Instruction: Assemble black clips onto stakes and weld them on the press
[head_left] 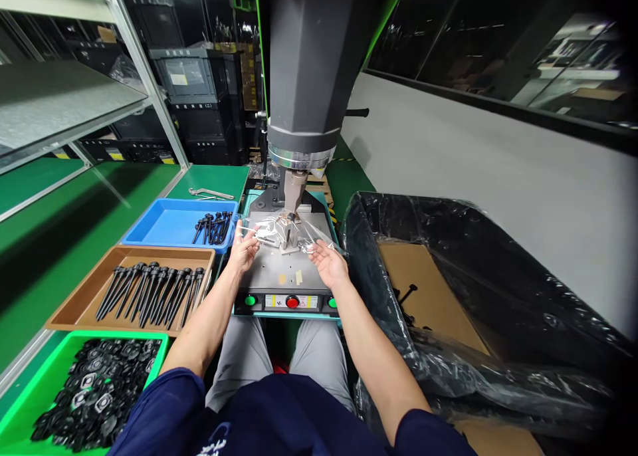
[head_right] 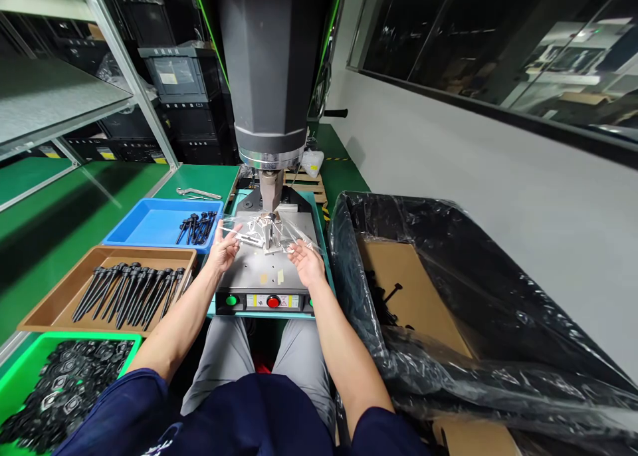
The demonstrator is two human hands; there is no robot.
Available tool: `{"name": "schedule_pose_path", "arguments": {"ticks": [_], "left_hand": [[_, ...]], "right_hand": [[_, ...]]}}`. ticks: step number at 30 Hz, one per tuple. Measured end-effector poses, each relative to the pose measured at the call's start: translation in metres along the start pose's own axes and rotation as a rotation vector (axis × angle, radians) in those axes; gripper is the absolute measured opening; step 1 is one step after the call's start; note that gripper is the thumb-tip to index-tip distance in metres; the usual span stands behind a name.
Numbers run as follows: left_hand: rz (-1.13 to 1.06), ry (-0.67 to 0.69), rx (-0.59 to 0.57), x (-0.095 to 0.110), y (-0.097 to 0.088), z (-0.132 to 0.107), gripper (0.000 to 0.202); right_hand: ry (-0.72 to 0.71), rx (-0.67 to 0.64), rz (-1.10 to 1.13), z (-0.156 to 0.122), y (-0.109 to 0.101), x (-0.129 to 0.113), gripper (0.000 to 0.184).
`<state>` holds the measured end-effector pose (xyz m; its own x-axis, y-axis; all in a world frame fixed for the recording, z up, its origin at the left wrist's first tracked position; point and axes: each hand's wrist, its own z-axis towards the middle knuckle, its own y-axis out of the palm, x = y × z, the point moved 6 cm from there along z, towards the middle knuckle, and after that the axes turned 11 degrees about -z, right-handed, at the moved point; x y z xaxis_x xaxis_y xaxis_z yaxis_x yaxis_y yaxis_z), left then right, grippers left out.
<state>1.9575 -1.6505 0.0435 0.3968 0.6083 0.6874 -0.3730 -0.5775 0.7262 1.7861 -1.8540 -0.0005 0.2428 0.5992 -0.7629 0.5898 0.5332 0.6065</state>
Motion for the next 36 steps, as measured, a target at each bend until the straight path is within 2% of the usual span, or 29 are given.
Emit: {"name": "schedule_pose_path", "arguments": {"ticks": [6, 14, 21, 25, 29, 32, 34, 36], "left_hand": [[-0.014, 0.002, -0.021, 0.000, 0.005, 0.003, 0.113], [-0.025, -0.027, 0.026, 0.000, 0.007, 0.003, 0.107], [-0.030, -0.045, 0.095, -0.007, -0.004, 0.000, 0.073], [-0.038, -0.089, 0.130, -0.016, -0.012, -0.004, 0.057], [-0.042, -0.232, 0.137, -0.032, -0.016, -0.018, 0.037], [-0.008, -0.344, 0.148, -0.042, -0.023, -0.037, 0.031], [0.068, -0.382, 0.183, -0.045, -0.034, -0.056, 0.036], [0.199, -0.333, 0.231, -0.041, -0.050, -0.077, 0.044]], "right_hand": [[0.005, 0.015, 0.016, 0.006, -0.002, -0.002, 0.019], [0.030, 0.017, 0.012, 0.008, -0.001, 0.000, 0.016], [0.068, 0.006, 0.031, 0.005, -0.001, 0.007, 0.012], [0.106, 0.017, 0.080, 0.000, 0.000, 0.011, 0.023], [0.147, 0.026, 0.101, -0.008, -0.001, 0.019, 0.033], [0.172, 0.049, 0.099, -0.018, -0.010, 0.032, 0.039], [0.158, 0.078, 0.069, -0.028, -0.025, 0.041, 0.039], [0.063, 0.160, -0.024, -0.039, -0.051, 0.045, 0.035]]}}
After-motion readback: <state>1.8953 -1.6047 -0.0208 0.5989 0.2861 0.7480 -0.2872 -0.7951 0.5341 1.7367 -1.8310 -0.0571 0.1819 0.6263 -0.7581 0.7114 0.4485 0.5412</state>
